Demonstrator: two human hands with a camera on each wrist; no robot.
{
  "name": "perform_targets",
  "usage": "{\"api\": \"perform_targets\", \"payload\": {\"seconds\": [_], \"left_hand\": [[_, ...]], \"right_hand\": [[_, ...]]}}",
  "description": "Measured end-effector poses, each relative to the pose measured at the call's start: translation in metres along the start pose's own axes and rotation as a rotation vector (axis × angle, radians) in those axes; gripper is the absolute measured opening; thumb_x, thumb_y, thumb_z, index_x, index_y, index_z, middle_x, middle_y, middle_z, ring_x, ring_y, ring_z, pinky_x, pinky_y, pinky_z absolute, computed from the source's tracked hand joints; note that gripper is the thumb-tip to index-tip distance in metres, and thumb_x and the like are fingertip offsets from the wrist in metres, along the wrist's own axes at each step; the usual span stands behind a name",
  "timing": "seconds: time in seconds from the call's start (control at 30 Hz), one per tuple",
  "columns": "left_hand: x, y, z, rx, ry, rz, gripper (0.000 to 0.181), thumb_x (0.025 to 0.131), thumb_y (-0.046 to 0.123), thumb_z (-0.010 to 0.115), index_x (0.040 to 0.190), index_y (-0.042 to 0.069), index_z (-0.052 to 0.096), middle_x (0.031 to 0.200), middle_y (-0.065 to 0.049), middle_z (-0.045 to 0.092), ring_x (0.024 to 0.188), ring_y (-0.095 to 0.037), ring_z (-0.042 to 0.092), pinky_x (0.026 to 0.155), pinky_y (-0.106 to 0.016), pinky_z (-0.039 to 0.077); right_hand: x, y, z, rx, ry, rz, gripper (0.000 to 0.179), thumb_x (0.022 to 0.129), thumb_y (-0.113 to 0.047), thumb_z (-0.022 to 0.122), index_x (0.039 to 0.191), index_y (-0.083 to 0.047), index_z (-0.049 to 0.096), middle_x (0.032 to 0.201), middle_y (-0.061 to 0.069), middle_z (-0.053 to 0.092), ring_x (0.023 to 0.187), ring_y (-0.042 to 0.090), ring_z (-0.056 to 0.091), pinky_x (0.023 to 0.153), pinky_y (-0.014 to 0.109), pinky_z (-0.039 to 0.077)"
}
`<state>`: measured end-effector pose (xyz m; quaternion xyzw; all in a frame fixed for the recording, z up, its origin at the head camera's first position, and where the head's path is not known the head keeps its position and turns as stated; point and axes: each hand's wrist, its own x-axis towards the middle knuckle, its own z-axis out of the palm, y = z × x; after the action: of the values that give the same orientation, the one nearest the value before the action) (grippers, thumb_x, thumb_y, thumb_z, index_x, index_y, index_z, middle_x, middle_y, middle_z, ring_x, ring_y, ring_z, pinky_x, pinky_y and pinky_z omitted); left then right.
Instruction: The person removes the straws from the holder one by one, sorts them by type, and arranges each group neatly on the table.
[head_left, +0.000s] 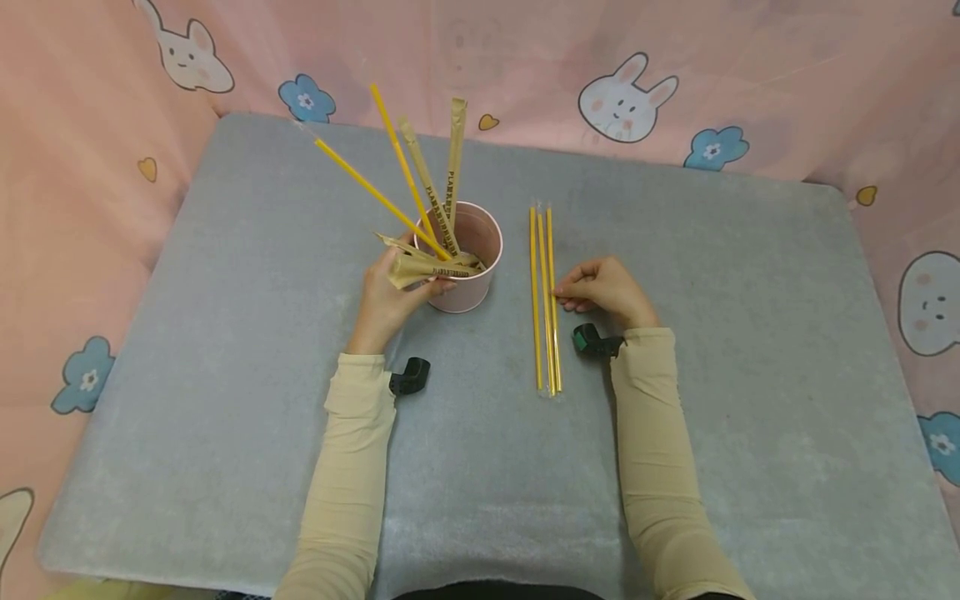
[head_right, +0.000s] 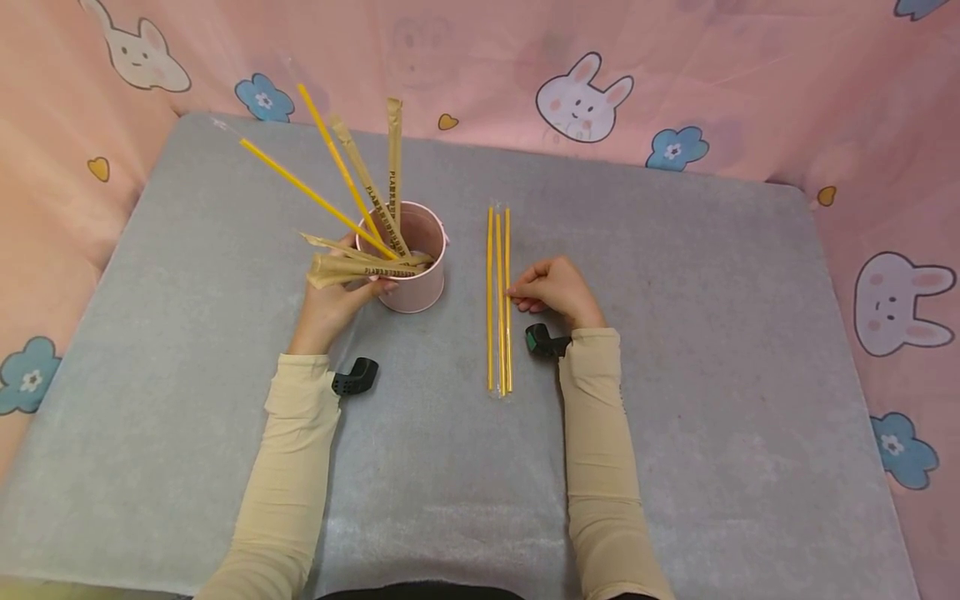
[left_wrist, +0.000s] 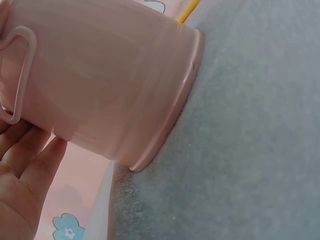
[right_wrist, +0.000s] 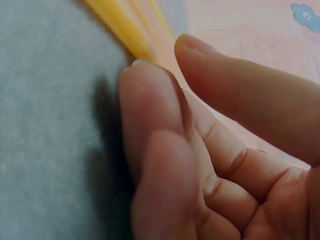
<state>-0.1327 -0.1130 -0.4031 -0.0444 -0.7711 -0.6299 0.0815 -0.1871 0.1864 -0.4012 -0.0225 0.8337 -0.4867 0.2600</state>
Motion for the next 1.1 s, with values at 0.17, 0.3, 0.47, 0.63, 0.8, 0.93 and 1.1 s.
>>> {"api": "perform_targets", "payload": {"seconds": [0.17, 0.3, 0.47, 0.63, 0.8, 0.93, 1.1], "left_hand": [[0.001, -0.007, -0.001, -0.013, 0.009, 0.015, 0.078, 0.067, 0.004, 0.085, 0.136, 0.003, 0.05, 0.107, -0.016, 0.065, 0.089, -0.014, 0.054, 0.083, -0.027, 0.042], [0.0, -0.006, -0.002, -0.027, 0.011, 0.017, 0.075, 0.066, 0.004, 0.085, 0.133, 0.002, 0.052, 0.11, -0.014, 0.064, 0.092, -0.014, 0.055, 0.084, -0.027, 0.042], [0.0, -0.004, -0.003, -0.018, 0.013, 0.015, 0.074, 0.067, 0.003, 0.085, 0.133, 0.002, 0.052, 0.109, -0.014, 0.064, 0.092, -0.015, 0.055, 0.084, -0.028, 0.043], [0.0, -0.002, -0.002, -0.03, 0.006, -0.011, 0.077, 0.066, 0.003, 0.085, 0.135, 0.003, 0.05, 0.113, -0.015, 0.064, 0.095, -0.018, 0.056, 0.085, -0.029, 0.043], [0.0, -0.003, 0.001, -0.042, -0.005, -0.04, 0.077, 0.067, 0.003, 0.085, 0.135, 0.002, 0.05, 0.119, -0.016, 0.062, 0.099, -0.02, 0.056, 0.086, -0.028, 0.043], [0.0, -0.003, 0.001, -0.035, -0.003, -0.033, 0.075, 0.067, 0.002, 0.084, 0.134, -0.001, 0.05, 0.125, -0.016, 0.058, 0.104, -0.024, 0.055, 0.088, -0.031, 0.043], [0.001, -0.003, 0.001, -0.03, 0.002, -0.019, 0.075, 0.066, 0.001, 0.085, 0.133, -0.001, 0.051, 0.123, -0.017, 0.059, 0.103, -0.023, 0.056, 0.088, -0.032, 0.043]], "right_hand": [[-0.002, -0.002, -0.001, 0.045, 0.017, -0.007, 0.023, 0.087, -0.005, 0.067, 0.097, 0.015, 0.063, 0.075, 0.007, 0.07, 0.062, 0.012, 0.064, 0.059, 0.025, 0.054], [-0.002, -0.004, 0.0, 0.071, 0.054, -0.015, 0.021, 0.086, -0.004, 0.068, 0.096, 0.014, 0.064, 0.074, 0.006, 0.07, 0.063, 0.013, 0.063, 0.059, 0.025, 0.053], [-0.003, -0.008, 0.001, 0.076, 0.098, -0.034, 0.021, 0.086, -0.005, 0.068, 0.097, 0.011, 0.064, 0.075, 0.006, 0.069, 0.066, 0.014, 0.063, 0.061, 0.025, 0.052], [-0.006, -0.015, 0.001, 0.07, 0.143, -0.082, 0.021, 0.086, -0.007, 0.068, 0.098, 0.01, 0.064, 0.078, 0.008, 0.069, 0.071, 0.017, 0.064, 0.064, 0.027, 0.052], [-0.012, -0.027, 0.004, 0.081, 0.192, -0.142, 0.022, 0.086, -0.008, 0.069, 0.098, 0.01, 0.065, 0.082, 0.009, 0.069, 0.076, 0.021, 0.066, 0.069, 0.032, 0.054], [-0.017, -0.039, 0.006, 0.091, 0.197, -0.196, 0.025, 0.085, -0.008, 0.07, 0.1, 0.01, 0.064, 0.083, 0.006, 0.069, 0.08, 0.024, 0.067, 0.074, 0.036, 0.054], [-0.02, -0.051, 0.009, 0.111, 0.211, -0.256, 0.02, 0.085, -0.005, 0.069, 0.099, 0.009, 0.065, 0.084, 0.007, 0.069, 0.077, 0.021, 0.067, 0.075, 0.039, 0.054]]}}
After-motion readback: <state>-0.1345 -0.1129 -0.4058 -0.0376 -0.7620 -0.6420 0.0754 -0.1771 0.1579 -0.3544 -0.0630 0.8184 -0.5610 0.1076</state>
